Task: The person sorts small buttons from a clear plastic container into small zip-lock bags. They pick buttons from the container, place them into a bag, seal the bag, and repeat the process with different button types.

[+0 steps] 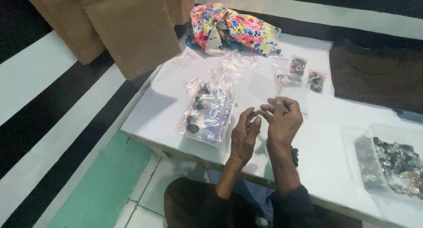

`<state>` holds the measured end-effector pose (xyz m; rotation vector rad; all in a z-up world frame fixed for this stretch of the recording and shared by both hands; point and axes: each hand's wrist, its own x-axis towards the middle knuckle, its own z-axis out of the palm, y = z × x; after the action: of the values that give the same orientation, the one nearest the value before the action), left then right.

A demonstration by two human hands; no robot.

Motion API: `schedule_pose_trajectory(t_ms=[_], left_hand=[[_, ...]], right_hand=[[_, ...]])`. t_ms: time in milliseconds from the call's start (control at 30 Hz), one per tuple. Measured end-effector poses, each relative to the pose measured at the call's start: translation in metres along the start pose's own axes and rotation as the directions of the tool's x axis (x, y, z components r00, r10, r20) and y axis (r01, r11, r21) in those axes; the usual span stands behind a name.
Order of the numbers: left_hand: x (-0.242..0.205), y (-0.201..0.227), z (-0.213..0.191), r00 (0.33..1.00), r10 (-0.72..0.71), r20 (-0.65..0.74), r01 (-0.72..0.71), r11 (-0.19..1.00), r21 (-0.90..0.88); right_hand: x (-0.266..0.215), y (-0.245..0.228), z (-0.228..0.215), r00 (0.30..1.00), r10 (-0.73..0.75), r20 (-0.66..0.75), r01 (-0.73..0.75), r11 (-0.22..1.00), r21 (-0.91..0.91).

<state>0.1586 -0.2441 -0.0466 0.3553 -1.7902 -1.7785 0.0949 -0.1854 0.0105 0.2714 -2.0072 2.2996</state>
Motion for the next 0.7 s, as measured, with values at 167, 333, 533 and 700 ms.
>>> schedule_pose_trajectory(t_ms=[167,333,533,700], left_hand=[[-0.018,0.024,0.023,0.996,0.082,-0.026,-0.085,0.987,-0.139],[-0.043,0.043,0.049,0.987,0.148,-0.061,-0.157,0.971,-0.183],[-0.058,0.046,0.077,0.992,0.036,-0.124,-0.038,0.999,-0.017],[-0.062,0.043,0.092,0.981,0.030,-0.191,-0.030,1.000,-0.001]], right_hand=[[-0.034,-0.006,-0.056,0.992,0.122,0.025,-0.124,0.979,0.162],[-0.046,-0.035,-0.104,0.919,0.390,-0.050,-0.390,0.921,0.011],[-0.042,-0.026,-0.151,0.975,0.214,0.066,-0.201,0.965,-0.168],[-0.041,-0.020,-0.164,0.986,0.051,0.159,-0.026,0.988,-0.154]])
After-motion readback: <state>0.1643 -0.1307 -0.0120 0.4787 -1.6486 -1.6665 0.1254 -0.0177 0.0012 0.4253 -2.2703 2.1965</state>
